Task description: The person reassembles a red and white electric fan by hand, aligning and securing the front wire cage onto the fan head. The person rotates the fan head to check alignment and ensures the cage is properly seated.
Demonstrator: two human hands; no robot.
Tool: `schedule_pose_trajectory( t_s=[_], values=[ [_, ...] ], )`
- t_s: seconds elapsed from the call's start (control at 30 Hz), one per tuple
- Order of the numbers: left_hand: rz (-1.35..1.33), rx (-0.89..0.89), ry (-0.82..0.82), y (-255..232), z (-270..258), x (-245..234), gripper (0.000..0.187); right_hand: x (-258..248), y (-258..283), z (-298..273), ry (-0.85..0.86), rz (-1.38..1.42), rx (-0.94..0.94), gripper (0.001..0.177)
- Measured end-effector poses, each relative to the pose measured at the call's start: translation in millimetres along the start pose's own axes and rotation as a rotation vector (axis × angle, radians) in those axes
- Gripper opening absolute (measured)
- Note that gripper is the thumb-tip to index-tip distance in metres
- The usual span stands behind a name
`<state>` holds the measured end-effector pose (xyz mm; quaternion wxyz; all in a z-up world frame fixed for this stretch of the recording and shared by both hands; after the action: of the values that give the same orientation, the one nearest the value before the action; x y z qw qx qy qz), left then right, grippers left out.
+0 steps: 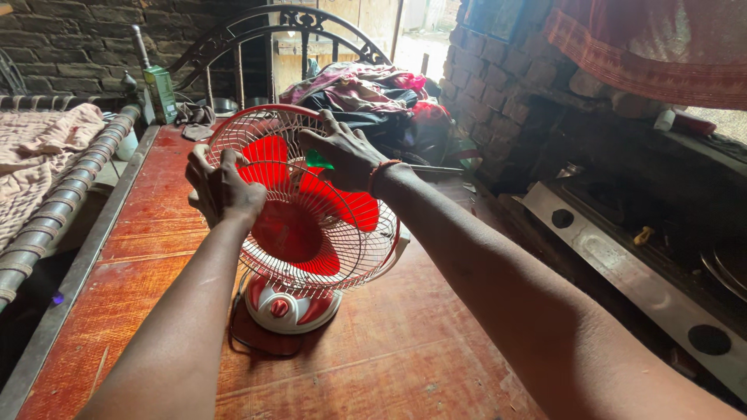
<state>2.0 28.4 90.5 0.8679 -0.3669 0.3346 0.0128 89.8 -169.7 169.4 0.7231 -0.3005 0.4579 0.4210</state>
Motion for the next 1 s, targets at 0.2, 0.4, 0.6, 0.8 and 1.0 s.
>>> schedule_pose_trajectory(
  t_s=[0.2, 0.4, 0.6, 0.8, 1.0],
  values=[
    [0.037, 0.062, -0.142, -2, -7, -7, 0.029, 0, 0, -2, -0.052, 0.09, -0.033, 0.076],
    [0.109, 0.039, -0.061, 4, 1, 6, 0.037, -7, 5, -8, -0.165, -0.027, -0.187, 0.071],
    [0.142, 0.208, -0.269, -1, -5, -1, 0.036, -5, 4, -7, -0.142, 0.047, -0.126, 0.055],
    [0.072, 0.159, -0.207, -13, -11, -11, 0.035, 0, -1, -7, -0.206, 0.047, -0.166, 0.057],
    [-0.006, 0.134, -0.203, -18, -17, -9, 0.03, 13, 4, -9, -0.277, 0.041, -0.127, 0.053]
  ],
)
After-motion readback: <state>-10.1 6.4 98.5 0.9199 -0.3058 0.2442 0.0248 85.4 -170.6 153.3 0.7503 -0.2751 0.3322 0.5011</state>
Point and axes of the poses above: each hand's wrist, its own z-axis towards the middle knuckle, its own x-axis out of the palm, y = z × x, the point moved 2 cm from there along z, towards the middle knuckle, and after that the axes turned 2 degrees about z, right-handed, at the moved point
